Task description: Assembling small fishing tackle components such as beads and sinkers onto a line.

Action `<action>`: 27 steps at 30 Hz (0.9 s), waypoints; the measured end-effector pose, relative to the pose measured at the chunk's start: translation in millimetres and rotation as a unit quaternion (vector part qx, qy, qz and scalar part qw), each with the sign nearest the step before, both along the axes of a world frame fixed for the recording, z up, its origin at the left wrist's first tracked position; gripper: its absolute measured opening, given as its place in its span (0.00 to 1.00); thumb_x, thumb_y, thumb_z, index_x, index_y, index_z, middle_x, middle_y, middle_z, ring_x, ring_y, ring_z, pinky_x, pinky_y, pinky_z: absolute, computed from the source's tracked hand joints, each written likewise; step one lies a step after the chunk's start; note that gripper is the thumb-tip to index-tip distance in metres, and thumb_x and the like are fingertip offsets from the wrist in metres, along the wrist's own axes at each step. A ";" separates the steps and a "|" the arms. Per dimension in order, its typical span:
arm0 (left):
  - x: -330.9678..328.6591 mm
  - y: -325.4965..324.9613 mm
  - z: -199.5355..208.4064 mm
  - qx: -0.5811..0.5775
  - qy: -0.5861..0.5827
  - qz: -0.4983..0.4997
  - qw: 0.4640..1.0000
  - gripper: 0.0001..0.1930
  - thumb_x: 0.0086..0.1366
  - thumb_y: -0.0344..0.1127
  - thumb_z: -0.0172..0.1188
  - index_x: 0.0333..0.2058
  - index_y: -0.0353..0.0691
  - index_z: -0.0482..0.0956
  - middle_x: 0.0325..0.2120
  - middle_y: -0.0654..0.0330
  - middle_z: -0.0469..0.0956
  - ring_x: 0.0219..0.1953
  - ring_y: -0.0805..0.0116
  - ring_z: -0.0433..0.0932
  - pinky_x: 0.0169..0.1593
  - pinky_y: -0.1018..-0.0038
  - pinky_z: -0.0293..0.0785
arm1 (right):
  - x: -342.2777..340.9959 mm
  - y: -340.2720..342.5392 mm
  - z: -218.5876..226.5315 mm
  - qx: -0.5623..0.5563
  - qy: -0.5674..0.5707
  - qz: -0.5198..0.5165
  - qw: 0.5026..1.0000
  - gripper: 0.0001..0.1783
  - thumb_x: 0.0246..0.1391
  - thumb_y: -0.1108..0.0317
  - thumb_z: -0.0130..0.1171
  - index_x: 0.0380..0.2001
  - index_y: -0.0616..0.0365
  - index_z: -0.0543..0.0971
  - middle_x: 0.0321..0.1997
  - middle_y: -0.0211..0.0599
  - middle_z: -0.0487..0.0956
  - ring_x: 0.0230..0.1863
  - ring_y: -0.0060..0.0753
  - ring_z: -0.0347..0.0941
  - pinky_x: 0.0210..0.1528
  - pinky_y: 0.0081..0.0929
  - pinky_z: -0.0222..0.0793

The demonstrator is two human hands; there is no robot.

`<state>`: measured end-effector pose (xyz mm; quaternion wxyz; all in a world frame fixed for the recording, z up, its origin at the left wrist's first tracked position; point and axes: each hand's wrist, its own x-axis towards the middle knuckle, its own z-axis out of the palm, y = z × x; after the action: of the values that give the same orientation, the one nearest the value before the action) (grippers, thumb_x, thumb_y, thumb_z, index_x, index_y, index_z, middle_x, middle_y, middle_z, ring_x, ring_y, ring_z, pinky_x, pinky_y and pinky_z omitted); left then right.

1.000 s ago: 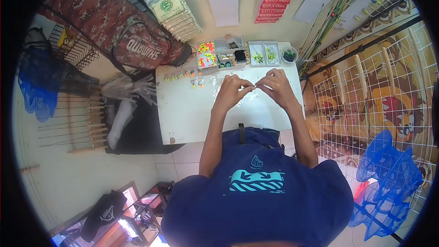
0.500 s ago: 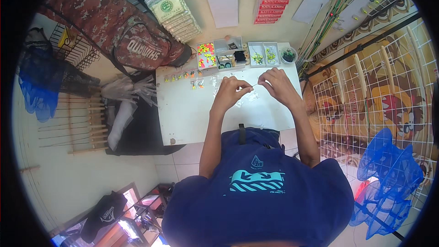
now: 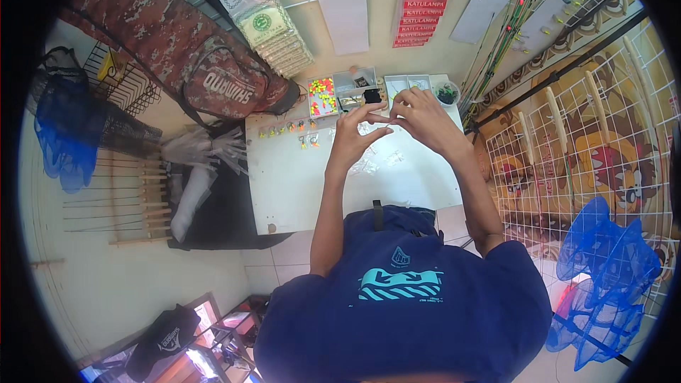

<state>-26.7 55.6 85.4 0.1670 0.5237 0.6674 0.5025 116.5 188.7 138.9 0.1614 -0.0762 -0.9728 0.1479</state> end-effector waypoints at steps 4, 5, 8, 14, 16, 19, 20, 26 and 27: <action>1.8 0.9 1.7 0.002 -0.057 0.001 0.998 0.22 0.51 0.32 0.70 0.47 0.40 0.78 0.28 0.63 0.84 0.34 0.78 0.76 0.42 0.76 0.69 | -1.4 -1.4 8.7 -0.010 -0.006 0.011 1.000 0.06 0.51 0.66 0.60 0.30 0.56 0.78 0.41 0.33 0.73 0.48 0.36 0.67 0.52 0.35 0.60; 3.4 1.3 1.9 0.017 -0.083 0.009 0.996 0.21 0.51 0.33 0.70 0.45 0.42 0.79 0.27 0.64 0.84 0.31 0.77 0.75 0.40 0.76 0.68 | -1.0 -1.9 10.0 -0.014 -0.005 0.009 1.000 0.06 0.49 0.67 0.62 0.31 0.56 0.78 0.39 0.32 0.73 0.47 0.37 0.68 0.52 0.35 0.61; 4.0 0.2 2.1 0.024 -0.113 0.013 0.993 0.20 0.51 0.33 0.70 0.45 0.41 0.79 0.25 0.65 0.84 0.29 0.79 0.74 0.37 0.78 0.66 | 1.6 0.0 9.8 -0.025 -0.003 0.002 1.000 0.06 0.50 0.68 0.61 0.32 0.56 0.77 0.39 0.33 0.73 0.47 0.38 0.68 0.52 0.35 0.62; 1.6 -6.0 -4.4 0.025 -0.151 0.012 0.988 0.23 0.52 0.31 0.70 0.47 0.36 0.74 0.25 0.66 0.83 0.30 0.85 0.73 0.35 0.80 0.61 | 8.4 12.3 1.6 -0.020 0.078 -0.037 0.996 0.05 0.52 0.69 0.58 0.31 0.58 0.77 0.38 0.37 0.74 0.42 0.43 0.69 0.46 0.39 0.63; 2.9 -8.4 -8.6 0.049 -0.229 0.036 0.972 0.25 0.52 0.29 0.70 0.48 0.35 0.72 0.27 0.63 0.83 0.31 0.83 0.75 0.37 0.81 0.65 | 10.0 9.8 -9.0 -0.084 0.153 -0.109 0.979 0.05 0.52 0.70 0.59 0.31 0.58 0.77 0.35 0.38 0.75 0.41 0.43 0.69 0.46 0.38 0.63; 11.1 -5.4 -11.2 0.069 -0.346 0.057 0.934 0.25 0.53 0.25 0.68 0.50 0.35 0.70 0.28 0.60 0.83 0.33 0.79 0.77 0.41 0.80 0.69 | 10.5 -12.4 -35.3 -0.316 0.194 -0.140 0.918 0.06 0.50 0.67 0.63 0.30 0.58 0.81 0.34 0.34 0.81 0.36 0.30 0.75 0.40 0.29 0.66; 13.6 -4.8 -10.4 0.067 -0.346 0.056 0.934 0.25 0.53 0.25 0.68 0.50 0.35 0.70 0.28 0.60 0.83 0.33 0.79 0.77 0.41 0.80 0.69 | 10.4 -18.0 -42.4 -0.382 0.176 -0.134 0.898 0.07 0.50 0.66 0.64 0.30 0.57 0.81 0.35 0.32 0.81 0.37 0.26 0.76 0.39 0.26 0.66; 19.7 -4.1 -4.6 0.093 -0.426 0.027 0.899 0.23 0.55 0.24 0.67 0.49 0.34 0.70 0.29 0.57 0.83 0.32 0.78 0.78 0.39 0.80 0.70 | 6.3 -29.8 -61.0 -0.458 0.193 -0.110 0.861 0.14 0.43 0.65 0.70 0.32 0.59 0.79 0.34 0.29 0.81 0.39 0.22 0.75 0.44 0.26 0.65; 20.1 -4.4 -5.3 0.090 -0.428 0.023 0.899 0.23 0.55 0.24 0.67 0.49 0.34 0.70 0.29 0.58 0.83 0.32 0.78 0.78 0.40 0.80 0.70 | 5.3 -29.5 -64.9 -0.457 0.192 -0.098 0.863 0.13 0.43 0.65 0.70 0.32 0.59 0.79 0.34 0.29 0.81 0.38 0.22 0.75 0.44 0.25 0.65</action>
<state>-6.7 51.2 80.1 0.3774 0.2554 0.4950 0.7398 121.8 159.2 74.0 0.3060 -0.2062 -0.7330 0.5715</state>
